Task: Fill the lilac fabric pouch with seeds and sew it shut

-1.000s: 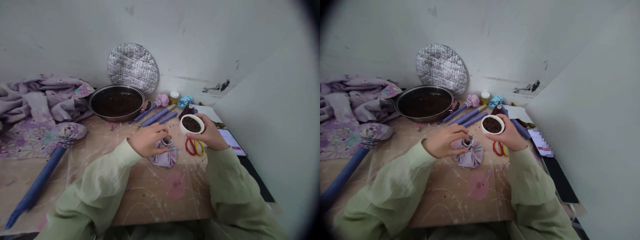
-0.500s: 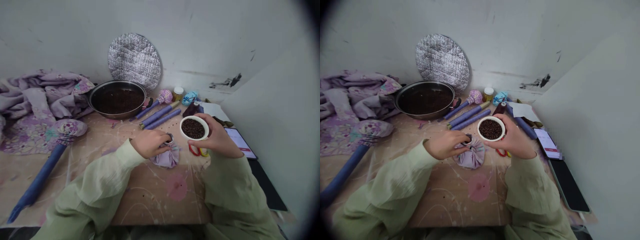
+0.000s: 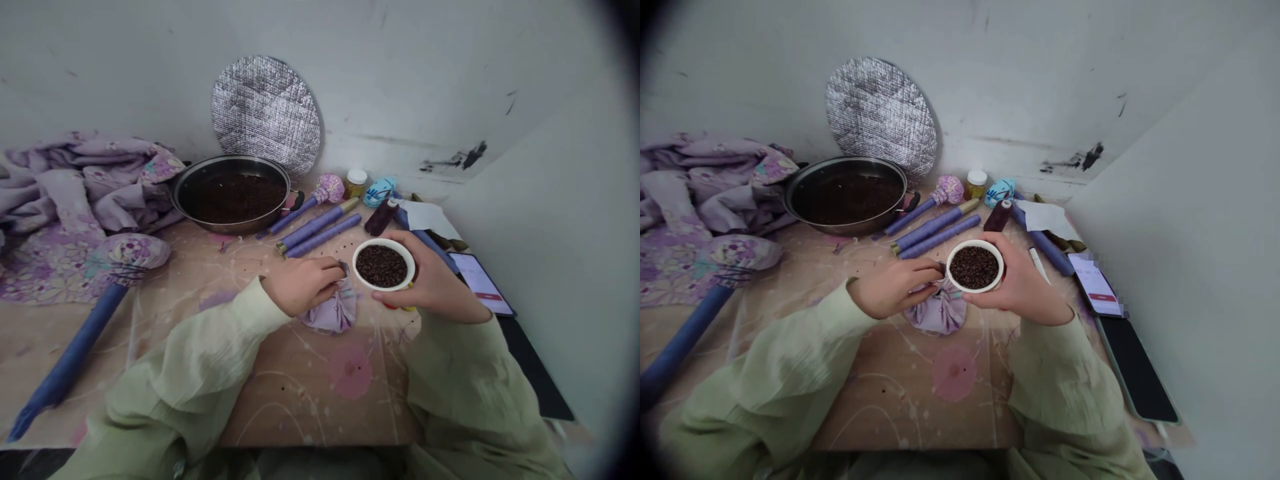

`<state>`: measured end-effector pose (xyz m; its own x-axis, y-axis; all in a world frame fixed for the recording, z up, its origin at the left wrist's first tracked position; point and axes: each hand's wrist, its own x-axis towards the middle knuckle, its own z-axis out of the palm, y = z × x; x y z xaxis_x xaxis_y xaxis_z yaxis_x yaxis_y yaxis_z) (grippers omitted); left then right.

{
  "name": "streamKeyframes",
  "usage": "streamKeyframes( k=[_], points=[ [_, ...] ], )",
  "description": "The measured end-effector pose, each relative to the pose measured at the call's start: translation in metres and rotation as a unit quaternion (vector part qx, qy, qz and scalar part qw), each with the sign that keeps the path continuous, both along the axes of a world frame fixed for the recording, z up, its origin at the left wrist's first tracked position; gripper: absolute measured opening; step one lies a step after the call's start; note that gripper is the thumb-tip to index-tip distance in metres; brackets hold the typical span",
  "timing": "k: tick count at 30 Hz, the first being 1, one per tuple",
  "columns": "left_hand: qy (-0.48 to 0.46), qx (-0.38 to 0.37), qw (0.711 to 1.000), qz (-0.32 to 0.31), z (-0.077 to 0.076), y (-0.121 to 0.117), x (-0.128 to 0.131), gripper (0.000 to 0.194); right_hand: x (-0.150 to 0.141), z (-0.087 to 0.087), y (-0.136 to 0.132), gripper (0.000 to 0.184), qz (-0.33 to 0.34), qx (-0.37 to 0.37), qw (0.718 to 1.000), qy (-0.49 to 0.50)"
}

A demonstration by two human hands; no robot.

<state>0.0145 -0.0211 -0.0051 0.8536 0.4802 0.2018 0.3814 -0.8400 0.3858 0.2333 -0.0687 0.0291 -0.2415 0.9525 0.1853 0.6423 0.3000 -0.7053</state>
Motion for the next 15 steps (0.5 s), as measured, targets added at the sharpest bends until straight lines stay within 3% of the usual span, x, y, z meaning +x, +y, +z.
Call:
streamKeyframes(
  k=[6, 10, 15],
  points=[
    [-0.060, 0.018, 0.998, 0.013, 0.001, 0.002, -0.003, 0.015, -0.001, -0.010, 0.004, 0.063, -0.001, -0.003, 1.000, 0.017],
    [-0.107, 0.047, 0.992, 0.046, 0.002, 0.004, -0.005, 0.027, -0.005, -0.012, 0.006, 0.063, 0.016, 0.014, 1.000, 0.019],
    [-0.120, 0.075, 0.990, 0.029, 0.001, 0.009, -0.008, 0.041, -0.012, -0.010, 0.006, 0.061, 0.017, -0.006, 0.999, 0.039]
  ],
)
